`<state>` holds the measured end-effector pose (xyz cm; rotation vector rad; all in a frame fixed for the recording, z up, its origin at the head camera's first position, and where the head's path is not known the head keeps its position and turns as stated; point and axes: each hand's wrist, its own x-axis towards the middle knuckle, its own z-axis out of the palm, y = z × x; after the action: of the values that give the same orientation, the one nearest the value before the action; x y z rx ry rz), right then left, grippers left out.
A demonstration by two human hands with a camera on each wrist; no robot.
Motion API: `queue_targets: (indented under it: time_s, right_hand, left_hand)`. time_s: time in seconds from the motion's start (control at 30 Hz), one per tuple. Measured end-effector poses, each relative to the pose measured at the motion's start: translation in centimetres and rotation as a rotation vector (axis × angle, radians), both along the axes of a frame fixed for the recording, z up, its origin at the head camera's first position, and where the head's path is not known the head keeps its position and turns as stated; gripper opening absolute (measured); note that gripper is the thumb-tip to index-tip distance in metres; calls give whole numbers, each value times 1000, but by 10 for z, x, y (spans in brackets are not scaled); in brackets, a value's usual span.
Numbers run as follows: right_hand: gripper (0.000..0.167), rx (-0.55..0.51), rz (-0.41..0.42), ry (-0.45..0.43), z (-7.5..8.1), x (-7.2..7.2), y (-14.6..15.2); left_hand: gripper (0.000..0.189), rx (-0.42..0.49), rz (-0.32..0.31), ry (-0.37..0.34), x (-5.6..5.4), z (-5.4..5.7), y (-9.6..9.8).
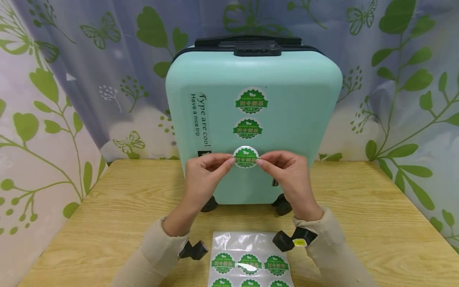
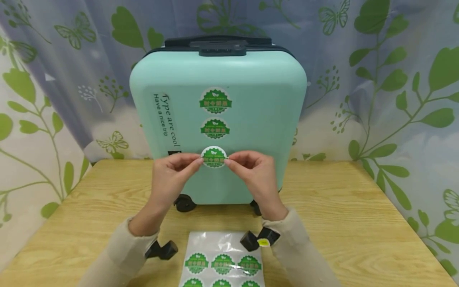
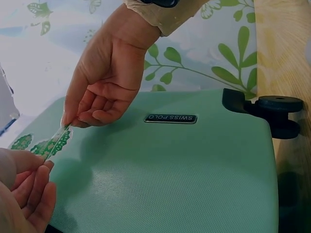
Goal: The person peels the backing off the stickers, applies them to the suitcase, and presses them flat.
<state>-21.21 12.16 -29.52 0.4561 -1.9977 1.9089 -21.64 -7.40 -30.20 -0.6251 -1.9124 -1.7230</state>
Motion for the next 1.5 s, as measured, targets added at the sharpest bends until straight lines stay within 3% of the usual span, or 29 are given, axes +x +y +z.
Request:
queue_targets:
  time_s: [0.63,1.5]
  right_hand:
    - [17,24,-101,37,-5,-1,-6]
    - [17,37,-121,84,-4,-2,-8]
  left_hand:
    - [9,-46,111,58,-2,-2,7]
    - [10,-66,116,63,-4,0,7]
